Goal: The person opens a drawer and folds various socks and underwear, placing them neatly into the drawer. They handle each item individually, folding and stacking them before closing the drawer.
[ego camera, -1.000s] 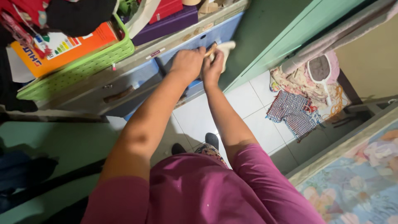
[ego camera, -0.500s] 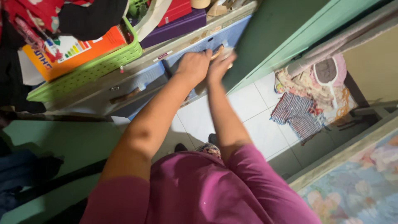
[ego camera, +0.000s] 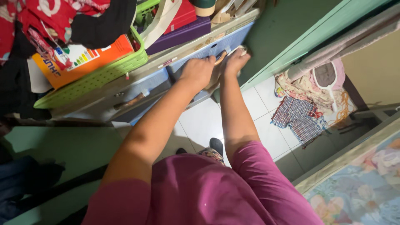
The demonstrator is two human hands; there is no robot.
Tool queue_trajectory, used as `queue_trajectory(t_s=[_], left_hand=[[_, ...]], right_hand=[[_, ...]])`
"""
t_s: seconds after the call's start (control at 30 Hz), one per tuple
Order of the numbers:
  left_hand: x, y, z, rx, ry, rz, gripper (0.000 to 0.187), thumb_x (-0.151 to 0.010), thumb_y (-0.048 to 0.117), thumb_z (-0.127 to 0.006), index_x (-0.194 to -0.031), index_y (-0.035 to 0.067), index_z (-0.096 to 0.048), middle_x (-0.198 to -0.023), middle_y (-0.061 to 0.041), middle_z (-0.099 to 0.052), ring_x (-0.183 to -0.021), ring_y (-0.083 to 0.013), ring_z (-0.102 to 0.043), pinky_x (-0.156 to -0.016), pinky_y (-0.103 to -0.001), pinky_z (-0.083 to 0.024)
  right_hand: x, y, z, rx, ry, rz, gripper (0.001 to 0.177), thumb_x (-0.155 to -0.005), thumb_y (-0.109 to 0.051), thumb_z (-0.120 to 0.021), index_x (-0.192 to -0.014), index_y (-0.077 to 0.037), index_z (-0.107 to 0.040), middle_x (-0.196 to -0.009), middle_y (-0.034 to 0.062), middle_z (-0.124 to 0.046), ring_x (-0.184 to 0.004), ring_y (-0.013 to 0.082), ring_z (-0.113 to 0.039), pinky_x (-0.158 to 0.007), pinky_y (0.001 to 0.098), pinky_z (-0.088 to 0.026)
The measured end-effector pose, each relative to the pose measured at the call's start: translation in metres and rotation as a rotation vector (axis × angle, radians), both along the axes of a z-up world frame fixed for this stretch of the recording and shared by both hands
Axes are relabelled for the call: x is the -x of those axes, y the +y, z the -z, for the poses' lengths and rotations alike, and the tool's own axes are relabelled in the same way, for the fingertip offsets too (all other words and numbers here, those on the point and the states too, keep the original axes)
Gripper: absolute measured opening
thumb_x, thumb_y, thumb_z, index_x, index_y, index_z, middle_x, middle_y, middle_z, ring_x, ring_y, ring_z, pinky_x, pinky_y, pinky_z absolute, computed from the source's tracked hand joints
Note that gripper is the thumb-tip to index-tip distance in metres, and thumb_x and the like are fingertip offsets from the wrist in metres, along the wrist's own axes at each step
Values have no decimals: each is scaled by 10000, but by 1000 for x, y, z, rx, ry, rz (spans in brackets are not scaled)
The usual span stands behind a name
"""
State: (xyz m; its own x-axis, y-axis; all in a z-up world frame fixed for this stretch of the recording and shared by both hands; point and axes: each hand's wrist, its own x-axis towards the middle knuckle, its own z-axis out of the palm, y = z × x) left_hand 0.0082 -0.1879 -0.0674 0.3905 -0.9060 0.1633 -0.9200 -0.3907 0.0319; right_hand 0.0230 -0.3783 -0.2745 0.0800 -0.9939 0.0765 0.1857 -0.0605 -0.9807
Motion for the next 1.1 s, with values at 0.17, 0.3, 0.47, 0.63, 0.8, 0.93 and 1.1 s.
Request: queue_trajectory(t_s=[0.17, 0.3, 0.47, 0.63, 0.8, 0.93, 1.1], left_hand=[[1, 1, -2, 22, 9, 4, 197, -946, 173, -516, -1061, 44, -610, -850, -150, -743, -745, -299, -739, -635, -422, -576], [-3, 4, 4, 99, -13, 65, 146, -963, 135, -511, -1050, 62, -604, -884, -159, -741, -793, -293, -744, -680, -425, -577], [-2, 9, 9, 84, -11, 18, 182, -927, 117, -511, -1062, 46, -610, -914, -153, -738, -806, -303, -743, -684, -432, -577], [7, 6, 13, 39, 49, -86, 210, -991, 202, -503, -1084, 50, -614, -943, -165, -740, -822, -314, -745, -713, -429, -579], [27, 25, 1, -46, 305, -191, 543, -1018, 318, -456, -1479, 32, -453, -959, -209, -750, -844, -369, -744, -734, -506, -561], [33, 29, -18, -123, 434, -290, 743, -993, 585, -429, -1585, 172, -256, -1027, -235, -734, -897, -419, -724, -808, -543, -543], [25, 47, -21, -82, 522, -242, 723, -1019, 641, -403, -1609, 252, -251, -1052, -248, -735, -972, -453, -709, -901, -541, -531]], right_hand=[[2, 74, 9, 128, -156, -114, 366, -1071, -212, -499, -1351, 13, -429, -1175, 173, -597, -1042, 237, -575, -942, 379, -489], [14, 66, -4, 77, -227, -193, 335, -1082, -215, -465, -1354, -20, -478, -1183, 142, -619, -1050, 219, -603, -955, 368, -512], [19, 36, -52, 38, -160, -44, 315, -1052, -162, -570, -1313, -2, -497, -1124, 148, -632, -996, 241, -597, -906, 377, -526], [32, 128, -44, 417, -79, -144, 429, -993, -141, -682, -1338, 14, -478, -1212, 179, -557, -1142, 274, -542, -1027, 405, -422], [43, 61, -66, 101, -88, -80, 351, -1022, -240, -610, -1267, 7, -560, -1125, 152, -667, -1006, 239, -628, -928, 374, -532], [36, 80, -60, 288, 62, -15, 323, -1075, -236, -595, -1293, -5, -535, -1183, 176, -627, -1066, 282, -599, -973, 409, -479], [66, 141, -62, 320, -15, -377, 325, -1016, -223, -639, -1270, -34, -568, -1168, 161, -662, -1063, 269, -629, -934, 408, -512]])
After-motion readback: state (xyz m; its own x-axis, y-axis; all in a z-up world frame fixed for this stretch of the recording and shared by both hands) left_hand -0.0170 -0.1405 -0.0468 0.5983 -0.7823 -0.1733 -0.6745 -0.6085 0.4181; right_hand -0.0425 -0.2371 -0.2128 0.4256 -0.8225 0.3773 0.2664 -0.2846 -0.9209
